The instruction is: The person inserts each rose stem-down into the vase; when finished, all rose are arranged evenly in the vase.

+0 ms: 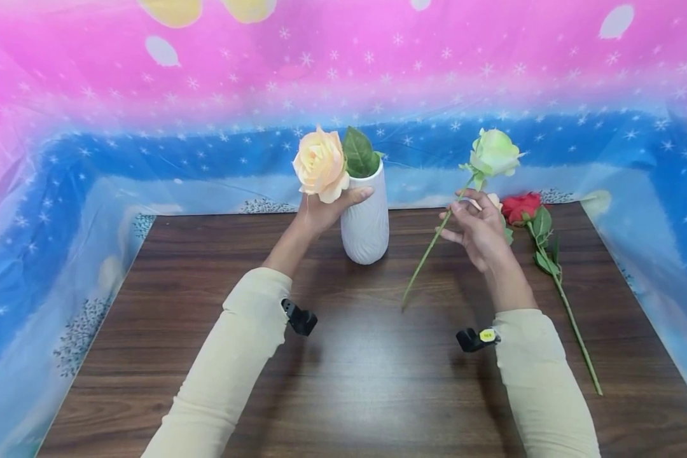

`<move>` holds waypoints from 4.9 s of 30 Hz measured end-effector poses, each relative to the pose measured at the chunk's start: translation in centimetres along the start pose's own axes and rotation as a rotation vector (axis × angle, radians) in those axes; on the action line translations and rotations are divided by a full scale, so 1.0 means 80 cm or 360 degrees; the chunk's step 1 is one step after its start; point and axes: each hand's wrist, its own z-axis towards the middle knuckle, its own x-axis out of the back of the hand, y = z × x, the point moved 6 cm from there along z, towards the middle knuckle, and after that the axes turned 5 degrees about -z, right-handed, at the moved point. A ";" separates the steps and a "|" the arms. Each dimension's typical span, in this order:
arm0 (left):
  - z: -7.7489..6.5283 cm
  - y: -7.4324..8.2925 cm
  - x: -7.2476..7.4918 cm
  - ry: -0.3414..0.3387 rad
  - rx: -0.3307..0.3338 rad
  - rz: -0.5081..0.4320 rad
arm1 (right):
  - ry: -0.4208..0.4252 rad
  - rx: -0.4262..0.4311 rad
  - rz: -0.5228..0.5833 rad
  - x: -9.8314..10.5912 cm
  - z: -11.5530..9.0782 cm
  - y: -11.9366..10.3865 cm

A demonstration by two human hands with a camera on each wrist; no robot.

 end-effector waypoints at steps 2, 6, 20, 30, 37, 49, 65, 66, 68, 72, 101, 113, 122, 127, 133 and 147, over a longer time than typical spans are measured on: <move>0.000 0.000 0.000 -0.0003 0.0007 0.0001 | 0.0008 0.0010 -0.0007 -0.003 0.002 -0.003; 0.002 -0.001 -0.001 -0.0022 0.0013 -0.0013 | -0.0004 0.0036 0.0007 -0.012 0.005 -0.011; 0.002 -0.001 -0.001 -0.0008 -0.0010 -0.0026 | -0.0033 0.0137 -0.0066 -0.042 0.014 -0.039; 0.004 -0.001 -0.002 -0.0021 -0.0053 -0.0094 | -0.0051 0.0212 -0.0104 -0.062 0.022 -0.060; 0.005 -0.002 -0.001 -0.0007 -0.0061 -0.0100 | -0.0070 0.0311 -0.0111 -0.077 0.028 -0.073; 0.006 0.000 0.000 0.0004 -0.0099 -0.0076 | -0.0144 0.0368 -0.0019 -0.097 0.032 -0.087; 0.004 -0.001 0.000 -0.0014 -0.0076 -0.0059 | -0.0057 0.0429 -0.0098 -0.101 0.034 -0.094; 0.004 -0.002 0.000 -0.0011 -0.0066 -0.0045 | -0.0068 0.0427 -0.0073 -0.102 0.035 -0.094; 0.004 -0.003 0.000 -0.0008 -0.0055 -0.0022 | -0.0077 0.0429 -0.0067 -0.105 0.036 -0.096; 0.004 -0.001 0.000 -0.0004 -0.0064 -0.0009 | -0.0106 0.0440 -0.0034 -0.111 0.037 -0.100; 0.005 -0.004 0.000 -0.0003 -0.0082 -0.0028 | 0.0081 0.0531 0.0162 -0.126 0.048 -0.147; 0.006 -0.003 0.000 0.0003 -0.0088 -0.0057 | 0.0158 0.0638 0.0260 -0.133 0.053 -0.166; 0.006 -0.003 0.000 -0.0004 -0.0112 -0.0037 | 0.0198 0.0663 0.0398 -0.134 0.057 -0.176; 0.006 -0.003 0.000 -0.0013 -0.0117 -0.0011 | 0.0209 0.0692 0.0527 -0.138 0.059 -0.183; 0.009 -0.003 -0.001 0.0000 -0.0123 -0.0032 | 0.0245 0.0735 0.0544 -0.141 0.060 -0.190; -0.003 0.022 0.002 -0.0009 -0.0056 -0.0068 | 0.0264 0.0870 0.0446 -0.150 0.057 -0.205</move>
